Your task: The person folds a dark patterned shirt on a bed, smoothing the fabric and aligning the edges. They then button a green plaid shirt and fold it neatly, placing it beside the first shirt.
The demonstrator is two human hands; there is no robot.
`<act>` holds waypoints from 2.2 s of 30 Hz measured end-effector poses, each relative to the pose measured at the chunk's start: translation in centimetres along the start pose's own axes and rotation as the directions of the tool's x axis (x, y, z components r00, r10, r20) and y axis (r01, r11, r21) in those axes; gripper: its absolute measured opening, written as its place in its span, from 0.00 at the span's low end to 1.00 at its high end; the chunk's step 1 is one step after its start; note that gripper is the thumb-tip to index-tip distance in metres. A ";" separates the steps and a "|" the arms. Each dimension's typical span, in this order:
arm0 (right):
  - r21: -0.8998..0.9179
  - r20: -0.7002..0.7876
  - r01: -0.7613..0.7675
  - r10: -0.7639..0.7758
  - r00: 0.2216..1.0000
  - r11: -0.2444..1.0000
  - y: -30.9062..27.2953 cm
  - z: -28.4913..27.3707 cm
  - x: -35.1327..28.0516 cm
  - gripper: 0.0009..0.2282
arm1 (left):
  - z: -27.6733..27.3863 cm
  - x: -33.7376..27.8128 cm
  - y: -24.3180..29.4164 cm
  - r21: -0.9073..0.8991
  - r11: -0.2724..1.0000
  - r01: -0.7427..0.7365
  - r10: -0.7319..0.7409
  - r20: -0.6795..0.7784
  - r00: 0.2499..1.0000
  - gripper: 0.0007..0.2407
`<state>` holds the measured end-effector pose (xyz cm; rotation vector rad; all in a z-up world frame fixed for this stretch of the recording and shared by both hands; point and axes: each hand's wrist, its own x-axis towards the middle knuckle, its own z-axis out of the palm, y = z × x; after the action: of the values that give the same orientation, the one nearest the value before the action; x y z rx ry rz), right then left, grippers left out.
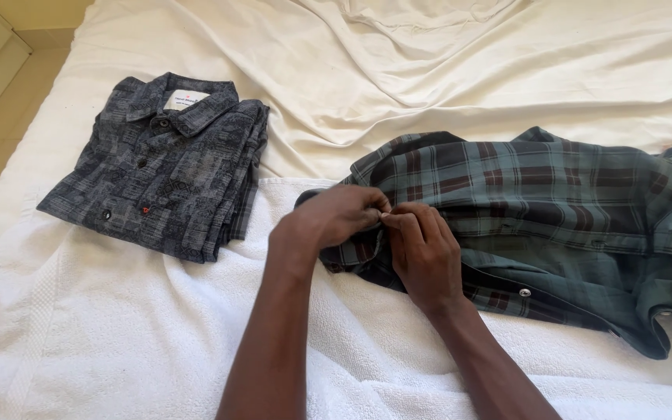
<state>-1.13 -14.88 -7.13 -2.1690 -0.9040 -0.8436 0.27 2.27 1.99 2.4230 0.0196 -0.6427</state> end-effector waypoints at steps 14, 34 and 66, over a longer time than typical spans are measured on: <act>0.127 0.224 -0.449 0.415 0.882 0.885 -1.0 -2.3 -1.3 0.13 | 4.4 2.1 -2.3 0.337 0.940 -0.054 0.083 -0.071 0.994 0.13; -0.111 0.534 -0.447 0.433 0.726 0.887 0.6 -9.9 1.0 0.17 | 0.6 -2.0 1.3 0.330 0.944 0.002 0.032 -0.096 0.995 0.09; 0.034 0.437 -0.015 -0.001 0.899 0.999 3.7 -8.1 -2.7 0.11 | 5.6 1.7 3.8 0.452 0.834 -0.316 0.388 -0.073 0.919 0.20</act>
<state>-2.32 -23.92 -5.48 -2.3716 -1.1137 -0.3276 -0.12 -4.26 -0.49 2.7940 -0.5516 -0.2949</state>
